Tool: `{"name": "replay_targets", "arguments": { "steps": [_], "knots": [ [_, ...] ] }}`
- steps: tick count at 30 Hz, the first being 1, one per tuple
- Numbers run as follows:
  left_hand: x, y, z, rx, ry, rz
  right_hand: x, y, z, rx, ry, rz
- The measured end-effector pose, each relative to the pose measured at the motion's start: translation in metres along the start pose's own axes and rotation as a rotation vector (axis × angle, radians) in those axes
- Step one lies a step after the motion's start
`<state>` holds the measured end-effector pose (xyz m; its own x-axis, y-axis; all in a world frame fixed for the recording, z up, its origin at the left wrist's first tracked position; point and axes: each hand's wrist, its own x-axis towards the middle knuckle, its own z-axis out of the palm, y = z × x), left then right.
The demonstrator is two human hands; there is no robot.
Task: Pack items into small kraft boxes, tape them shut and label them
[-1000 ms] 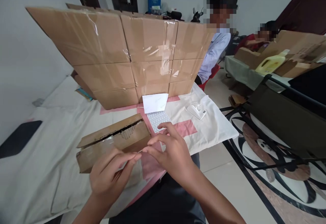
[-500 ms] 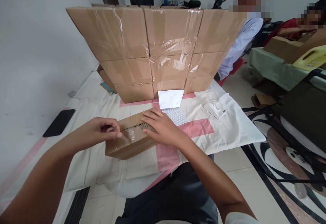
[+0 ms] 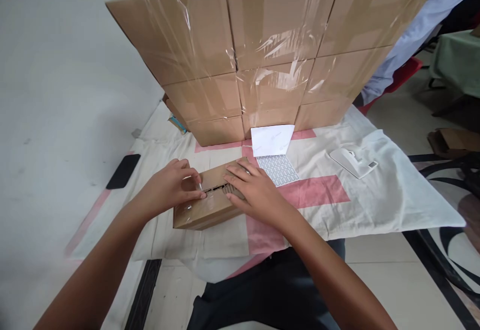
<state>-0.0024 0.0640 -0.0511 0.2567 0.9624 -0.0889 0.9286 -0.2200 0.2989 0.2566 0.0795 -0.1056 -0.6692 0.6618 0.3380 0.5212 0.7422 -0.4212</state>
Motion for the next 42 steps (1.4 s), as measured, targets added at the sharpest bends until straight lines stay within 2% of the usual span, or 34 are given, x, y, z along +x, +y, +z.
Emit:
{"name": "replay_targets", "arguments": {
  "steps": [4,10,14,20,25,31,34,39,42],
  "knots": [
    [-0.004,0.000,-0.003,-0.036,0.064,0.019,-0.001,0.000,0.001,-0.006,0.003,0.014],
    [-0.024,-0.003,-0.018,-0.415,0.032,0.067,-0.003,-0.002,0.005,-0.040,0.004,0.071],
    [-0.038,-0.006,-0.011,-0.504,0.126,0.036,0.000,-0.006,0.005,-0.098,-0.010,0.078],
    [-0.044,-0.009,0.004,-0.505,0.330,0.108,0.002,-0.009,0.001,-0.189,-0.071,0.090],
    [-0.048,-0.011,0.007,-0.472,0.300,0.125,0.002,-0.007,0.004,-0.194,-0.078,0.081],
    [-0.037,-0.012,0.008,-0.454,0.221,-0.016,0.002,-0.006,0.005,-0.200,-0.080,0.060],
    [-0.025,-0.009,0.007,-0.445,0.224,-0.033,0.002,-0.006,0.005,-0.198,-0.074,0.055],
    [-0.010,-0.010,0.008,-0.616,0.183,-0.028,0.002,-0.005,0.006,-0.195,-0.065,0.051],
    [-0.010,-0.009,0.010,-0.628,0.261,0.009,0.002,-0.005,0.006,-0.199,-0.062,0.045]
  ]
}}
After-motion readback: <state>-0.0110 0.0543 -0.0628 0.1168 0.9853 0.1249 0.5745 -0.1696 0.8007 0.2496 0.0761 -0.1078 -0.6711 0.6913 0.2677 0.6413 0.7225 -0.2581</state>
